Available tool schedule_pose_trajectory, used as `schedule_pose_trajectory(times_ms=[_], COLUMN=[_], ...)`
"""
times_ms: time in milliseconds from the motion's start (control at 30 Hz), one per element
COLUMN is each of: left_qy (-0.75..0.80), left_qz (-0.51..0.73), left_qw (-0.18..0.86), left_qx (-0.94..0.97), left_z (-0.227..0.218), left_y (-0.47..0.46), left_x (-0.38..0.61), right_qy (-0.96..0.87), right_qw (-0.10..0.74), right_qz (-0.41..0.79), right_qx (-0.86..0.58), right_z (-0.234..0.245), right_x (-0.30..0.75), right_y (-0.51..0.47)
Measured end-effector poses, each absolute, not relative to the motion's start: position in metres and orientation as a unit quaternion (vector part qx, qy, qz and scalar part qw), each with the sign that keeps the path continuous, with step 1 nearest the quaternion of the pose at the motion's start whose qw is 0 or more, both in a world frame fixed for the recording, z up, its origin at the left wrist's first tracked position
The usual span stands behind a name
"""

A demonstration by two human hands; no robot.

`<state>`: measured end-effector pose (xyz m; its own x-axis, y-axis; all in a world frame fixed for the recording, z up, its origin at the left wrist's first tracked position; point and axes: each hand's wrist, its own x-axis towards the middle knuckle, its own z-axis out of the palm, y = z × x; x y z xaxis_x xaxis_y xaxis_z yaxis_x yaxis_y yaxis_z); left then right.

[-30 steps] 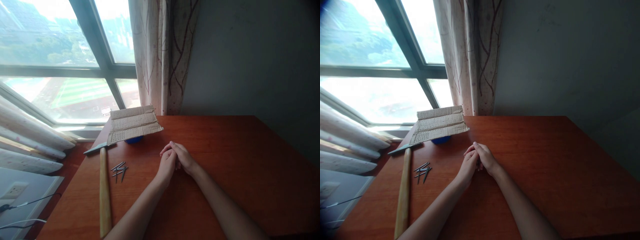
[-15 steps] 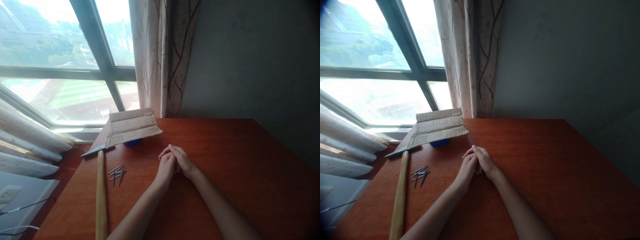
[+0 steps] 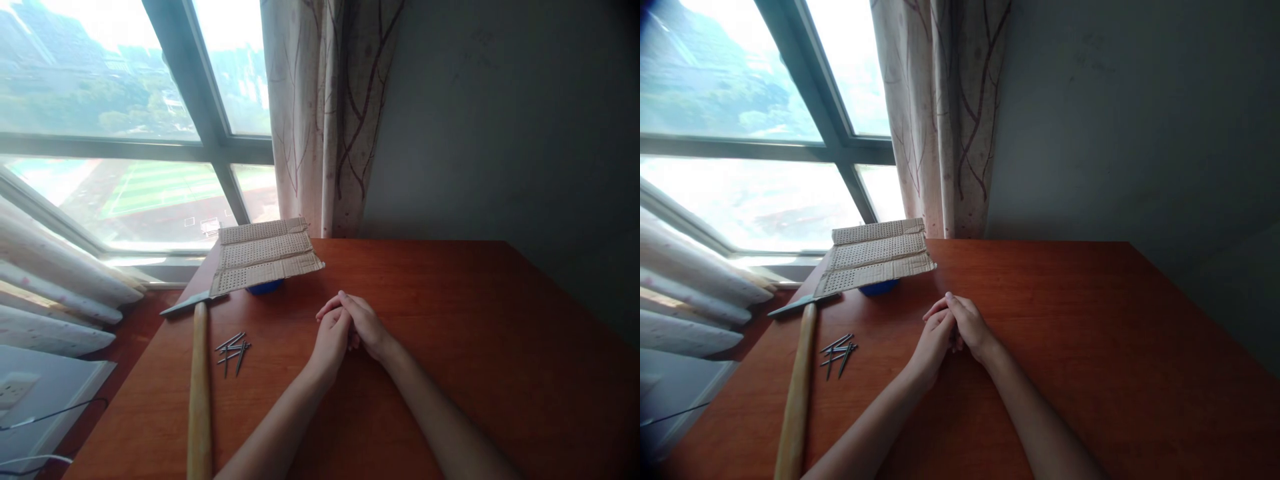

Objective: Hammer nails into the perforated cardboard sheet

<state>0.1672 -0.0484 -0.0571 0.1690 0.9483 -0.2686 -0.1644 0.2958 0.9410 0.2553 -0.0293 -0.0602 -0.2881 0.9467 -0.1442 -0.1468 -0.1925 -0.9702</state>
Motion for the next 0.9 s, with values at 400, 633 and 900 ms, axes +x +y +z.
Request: schedule_pose_trajectory(times_ms=[400, 633, 900], left_qy=[0.479, 0.481, 0.478], left_qz=[0.433, 0.43, 0.436], left_qw=[0.643, 0.646, 0.649], left_qx=[0.412, 0.408, 0.401], left_z=[-0.0598, -0.0592, -0.0567], left_y=[-0.0485, -0.0465, -0.0488], left_x=[0.1679, 0.1671, 0.1676], right_qy=[-0.462, -0.466, -0.472], right_qw=[0.423, 0.421, 0.427], right_qz=[0.651, 0.648, 0.642], right_qx=[-0.428, -0.431, -0.428], right_z=[-0.0606, -0.0581, -0.0582], right_x=[0.2547, 0.2559, 0.2554], right_y=[-0.0288, -0.0298, -0.0292])
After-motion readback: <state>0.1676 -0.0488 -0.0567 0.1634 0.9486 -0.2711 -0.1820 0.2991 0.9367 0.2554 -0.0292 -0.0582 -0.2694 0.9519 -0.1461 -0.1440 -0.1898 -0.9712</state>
